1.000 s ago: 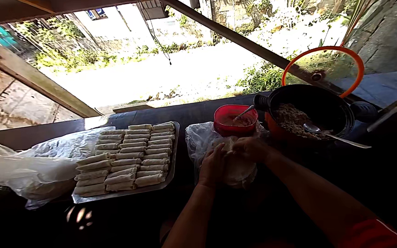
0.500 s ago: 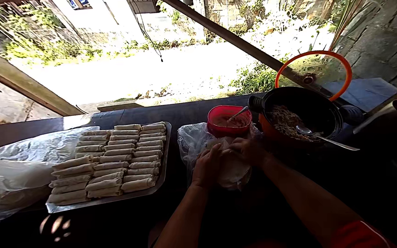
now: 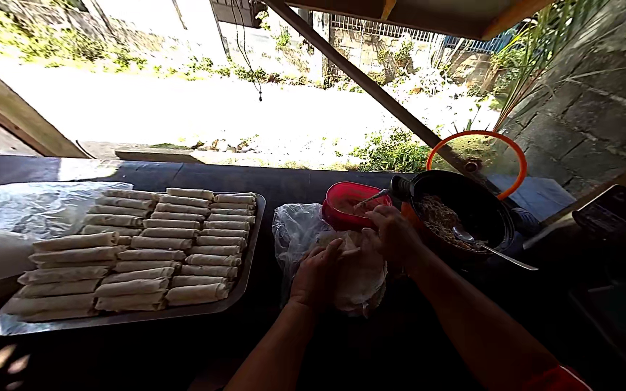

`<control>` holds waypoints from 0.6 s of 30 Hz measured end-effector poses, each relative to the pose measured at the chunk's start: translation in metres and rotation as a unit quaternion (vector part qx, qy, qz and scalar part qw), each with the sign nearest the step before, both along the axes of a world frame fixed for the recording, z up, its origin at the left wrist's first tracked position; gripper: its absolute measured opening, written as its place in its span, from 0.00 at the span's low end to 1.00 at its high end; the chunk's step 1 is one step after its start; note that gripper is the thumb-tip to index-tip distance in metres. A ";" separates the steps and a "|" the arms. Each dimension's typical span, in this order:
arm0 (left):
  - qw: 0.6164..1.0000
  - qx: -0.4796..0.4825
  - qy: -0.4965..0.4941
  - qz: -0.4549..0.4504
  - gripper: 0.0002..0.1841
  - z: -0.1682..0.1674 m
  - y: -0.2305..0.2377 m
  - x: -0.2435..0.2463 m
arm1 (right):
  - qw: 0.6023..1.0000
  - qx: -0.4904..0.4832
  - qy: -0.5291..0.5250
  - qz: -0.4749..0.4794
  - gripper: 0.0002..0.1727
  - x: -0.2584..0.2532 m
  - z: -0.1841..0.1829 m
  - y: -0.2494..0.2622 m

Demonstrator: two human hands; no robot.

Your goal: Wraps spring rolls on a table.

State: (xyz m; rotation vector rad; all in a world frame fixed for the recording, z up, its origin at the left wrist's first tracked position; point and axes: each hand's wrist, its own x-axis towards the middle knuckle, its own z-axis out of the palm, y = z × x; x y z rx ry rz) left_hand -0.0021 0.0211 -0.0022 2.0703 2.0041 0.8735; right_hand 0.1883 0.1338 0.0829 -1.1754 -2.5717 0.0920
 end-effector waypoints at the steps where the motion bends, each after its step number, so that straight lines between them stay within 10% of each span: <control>1: 1.000 -0.002 -0.002 0.000 0.20 0.000 0.000 0.000 | 0.999 -0.025 -0.042 -0.020 0.27 -0.004 0.006 0.007; 9: 1.000 0.002 -0.002 0.004 0.21 -0.001 0.002 0.000 | 0.958 -0.168 -0.217 -0.082 0.59 -0.044 0.002 0.046; 18: 1.000 0.000 -0.006 -0.004 0.21 -0.001 0.004 -0.001 | 0.978 -0.192 -0.061 -0.046 0.49 -0.029 -0.001 0.056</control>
